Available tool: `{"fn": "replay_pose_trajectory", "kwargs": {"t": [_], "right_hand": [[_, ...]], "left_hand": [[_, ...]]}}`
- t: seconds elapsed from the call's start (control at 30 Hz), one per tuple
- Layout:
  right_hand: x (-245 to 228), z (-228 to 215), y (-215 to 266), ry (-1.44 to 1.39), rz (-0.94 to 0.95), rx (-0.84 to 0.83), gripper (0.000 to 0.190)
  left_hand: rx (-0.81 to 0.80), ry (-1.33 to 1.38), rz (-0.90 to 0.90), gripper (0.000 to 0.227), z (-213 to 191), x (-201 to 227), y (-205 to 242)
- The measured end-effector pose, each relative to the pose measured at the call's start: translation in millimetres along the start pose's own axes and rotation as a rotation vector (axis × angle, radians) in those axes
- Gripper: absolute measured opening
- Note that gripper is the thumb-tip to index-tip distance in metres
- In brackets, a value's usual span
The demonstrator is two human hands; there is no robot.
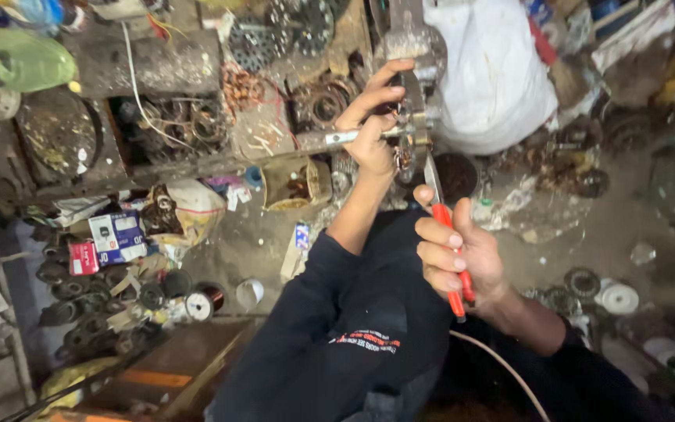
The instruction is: The person uses red-handled pliers to cut copper wires from a circular motor stator. They repeatedly grip and snip the wires while holding the stator with their other hand.
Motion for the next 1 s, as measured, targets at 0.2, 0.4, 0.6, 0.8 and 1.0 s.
{"fn": "replay_pose_trajectory", "kwargs": {"t": [0.2, 0.4, 0.6, 0.8, 1.0], "right_hand": [[10, 29, -29, -0.095, 0.002, -0.16, 0.034], [14, 30, -27, -0.183, 0.031, -0.084, 0.031], [7, 24, -1, 0.202, 0.175, 0.026, 0.016], [-27, -10, 19, 0.94, 0.101, 0.383, 0.025], [-36, -24, 18, 0.904, 0.1, 0.408, 0.028]], "left_hand": [[0.062, 0.195, 0.134, 0.038, 10, 1, -31], [0.026, 0.12, 0.203, 0.039, 16, 28, -39], [-0.288, -0.158, 0.326, 0.034, 35, 81, -48], [-0.649, -0.335, 0.308, 0.035, 60, 90, -43], [-0.618, -0.413, 0.326, 0.035, 51, 80, -41]]}}
Point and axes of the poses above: each hand's wrist, its own y-axis away from the middle knuckle, its own z-axis out of the palm, x = y × z, the point moved 8 cm from there along -y, towards the middle knuckle, and after that the axes turned 2 degrees about -x, right-handed, at the moved point
